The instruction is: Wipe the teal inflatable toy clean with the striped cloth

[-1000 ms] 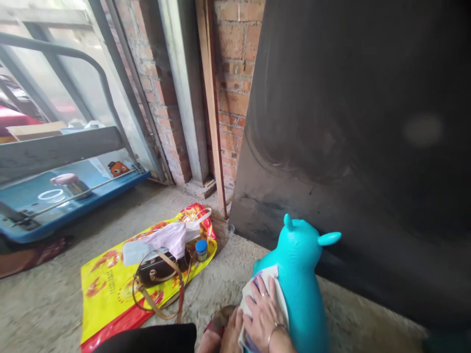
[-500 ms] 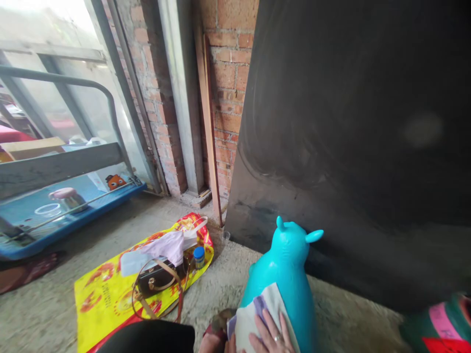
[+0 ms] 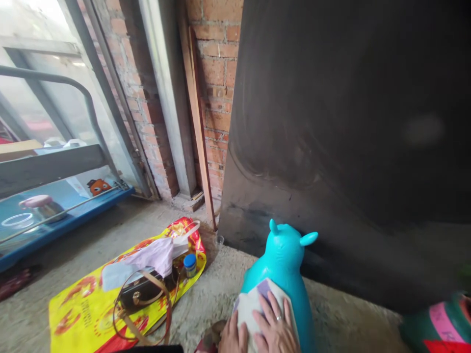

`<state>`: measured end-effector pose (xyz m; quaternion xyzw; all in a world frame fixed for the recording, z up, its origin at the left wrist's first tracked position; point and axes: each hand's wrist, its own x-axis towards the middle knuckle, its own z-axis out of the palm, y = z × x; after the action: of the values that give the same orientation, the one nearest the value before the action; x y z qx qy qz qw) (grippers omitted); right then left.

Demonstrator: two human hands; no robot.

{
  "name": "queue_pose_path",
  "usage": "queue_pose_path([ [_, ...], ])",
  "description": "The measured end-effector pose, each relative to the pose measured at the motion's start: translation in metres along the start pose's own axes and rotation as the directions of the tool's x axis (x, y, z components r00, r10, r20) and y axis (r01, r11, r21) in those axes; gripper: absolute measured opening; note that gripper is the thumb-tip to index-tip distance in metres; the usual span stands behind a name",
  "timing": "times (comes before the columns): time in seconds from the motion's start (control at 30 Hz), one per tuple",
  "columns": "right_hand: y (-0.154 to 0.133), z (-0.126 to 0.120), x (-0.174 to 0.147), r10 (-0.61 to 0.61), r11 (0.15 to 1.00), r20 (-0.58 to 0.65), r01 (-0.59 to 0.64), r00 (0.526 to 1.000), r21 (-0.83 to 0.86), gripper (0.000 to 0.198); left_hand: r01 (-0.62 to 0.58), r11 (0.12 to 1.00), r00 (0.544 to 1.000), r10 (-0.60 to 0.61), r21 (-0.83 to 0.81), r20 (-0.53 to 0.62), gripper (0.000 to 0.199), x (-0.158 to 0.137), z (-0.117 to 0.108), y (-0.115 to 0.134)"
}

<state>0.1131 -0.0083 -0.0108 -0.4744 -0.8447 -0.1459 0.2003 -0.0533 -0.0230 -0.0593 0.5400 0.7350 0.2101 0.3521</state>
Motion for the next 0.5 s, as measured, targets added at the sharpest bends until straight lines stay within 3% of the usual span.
queue_pose_path([
  [0.1, 0.008, -0.008, 0.027, 0.159, 0.983, 0.2, -0.173, 0.967, 0.056, 0.035, -0.114, 0.993, 0.987, 0.109, 0.036, 0.117, 0.056, 0.029, -0.002, 0.014],
  [0.2, 0.014, -0.01, 0.045, 0.221, 0.968, 0.238, -0.243, 0.946, 0.067, 0.038, -0.251, 0.966, 0.958, 0.238, 0.066, 0.159, 0.051, 0.04, -0.009, 0.023],
  [0.37, 0.005, 0.011, 0.032, 0.229, 0.973, 0.04, -0.229, 0.973, -0.001, 0.04, -0.251, 0.965, 0.964, 0.242, 0.076, 0.105, 0.047, 0.016, -0.026, 0.03],
  [0.43, -0.01, 0.018, 0.015, 0.312, 0.949, -0.056, -0.314, 0.948, -0.037, 0.038, -0.253, 0.965, 0.966, 0.247, 0.073, 0.077, 0.046, 0.011, -0.031, 0.057],
  [0.5, -0.029, 0.017, -0.006, 0.421, 0.902, -0.103, -0.427, 0.901, -0.056, 0.033, -0.287, 0.956, 0.958, 0.285, 0.062, 0.04, 0.047, 0.018, -0.033, 0.109],
])
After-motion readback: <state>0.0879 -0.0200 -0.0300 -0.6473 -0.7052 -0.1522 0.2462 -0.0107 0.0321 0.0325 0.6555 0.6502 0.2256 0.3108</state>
